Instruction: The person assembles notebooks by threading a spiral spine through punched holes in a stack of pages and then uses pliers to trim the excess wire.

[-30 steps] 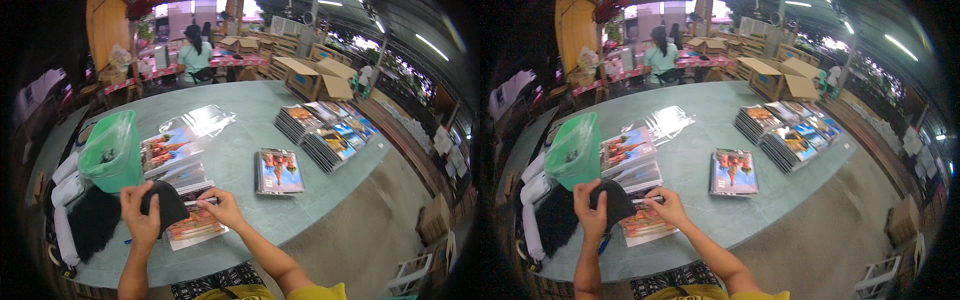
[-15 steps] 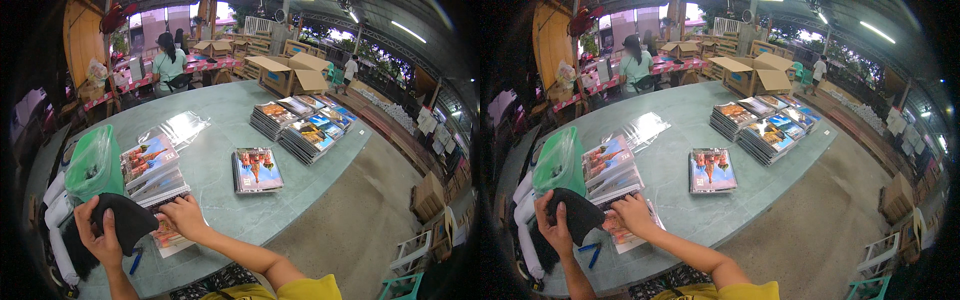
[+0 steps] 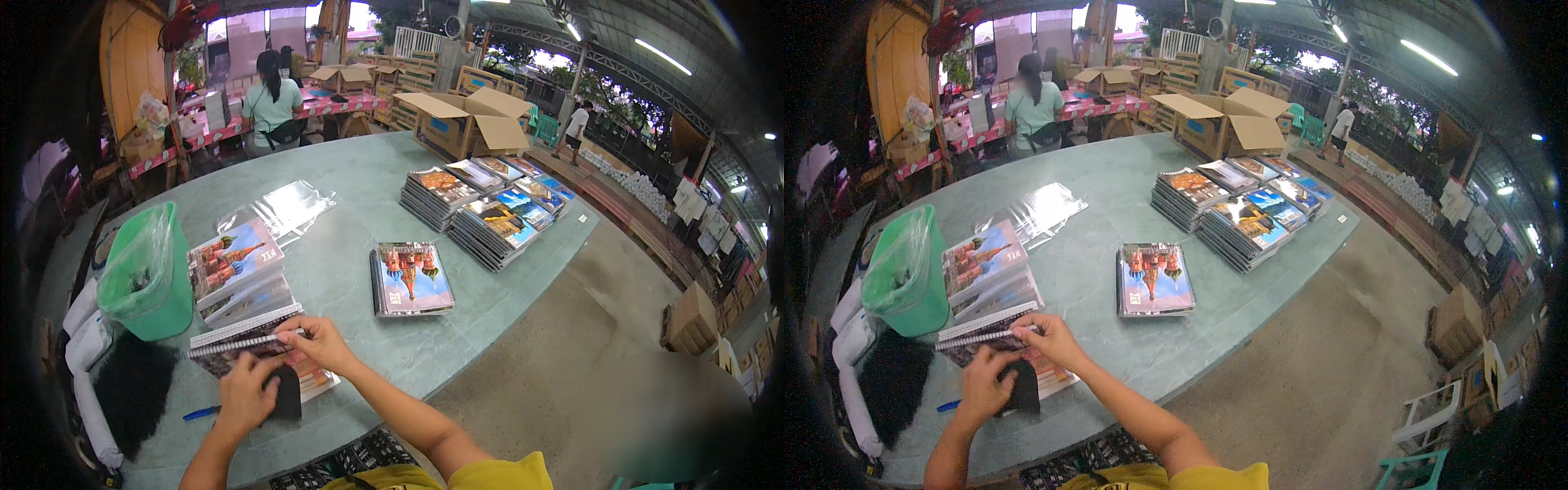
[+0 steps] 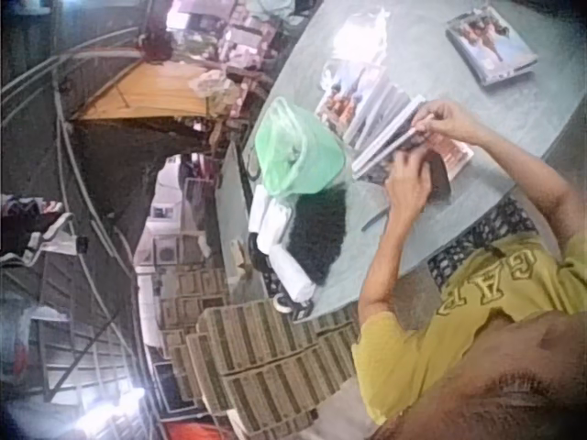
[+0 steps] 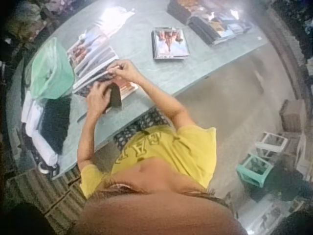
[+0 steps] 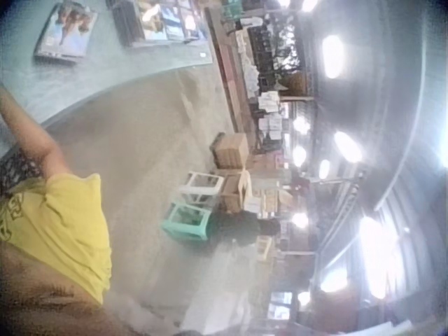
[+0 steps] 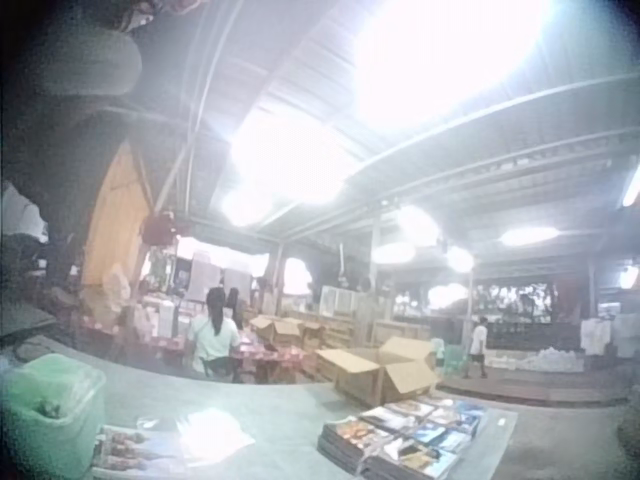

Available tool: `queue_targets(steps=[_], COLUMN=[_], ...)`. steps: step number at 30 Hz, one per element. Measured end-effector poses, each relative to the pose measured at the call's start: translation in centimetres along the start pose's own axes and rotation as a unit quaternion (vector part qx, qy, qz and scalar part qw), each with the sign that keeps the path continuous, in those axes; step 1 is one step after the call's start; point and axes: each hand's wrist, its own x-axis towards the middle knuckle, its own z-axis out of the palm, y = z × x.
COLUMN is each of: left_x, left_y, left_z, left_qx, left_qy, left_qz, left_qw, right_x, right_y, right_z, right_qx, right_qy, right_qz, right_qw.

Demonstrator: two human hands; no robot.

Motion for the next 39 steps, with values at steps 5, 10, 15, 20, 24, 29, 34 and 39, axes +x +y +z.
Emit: queue_targets(steps=[5,10,15,20,24,29,34,39], left_x=[0.9,0.3,0.3,-0.9,-4.4,0.2,1.1,1.4], left_y=[1.4,0.6,0.9,2.0,0.1,1.1,-1.8,-1.6], left_z=[-1.1,0.5,0.8,1.7,5.8,1.1,0.6,0.6], left_qx=[-0.030,-0.021,0.008,-0.071,-0.086,0.091,0.036,0.109], left_qy=[0.192,0.047,0.151,0.040,-0.065,0.125,0.004,0.018], left_qz=[-0.012,0.017,0.048,0.036,0.025,0.127,0.118,0.187], left_qw=[0.981,0.999,0.987,0.996,0.994,0.980,0.992,0.976], right_x=[-0.2,0.0,-0.1,-1.2,-0.9,-0.9,-0.7,-1.0], right_y=[1.0,1.1,1.6,-0.2,-0.9,-1.1,-1.3,-1.9], right_z=[-0.6,-0.2,-0.2,-0.2,-0.1,0.0,0.1,0.4], right_qx=[-0.003,0.046,0.061,0.069,-0.104,-0.174,-0.201,-0.161], right_qy=[-0.009,-0.011,-0.015,-0.021,-0.021,-0.043,-0.028,-0.031], right_qz=[-0.009,-0.038,-0.001,0.039,-0.094,-0.103,-0.118,-0.075], right_qw=[1.000,0.998,0.998,0.997,0.990,0.978,0.972,0.984])
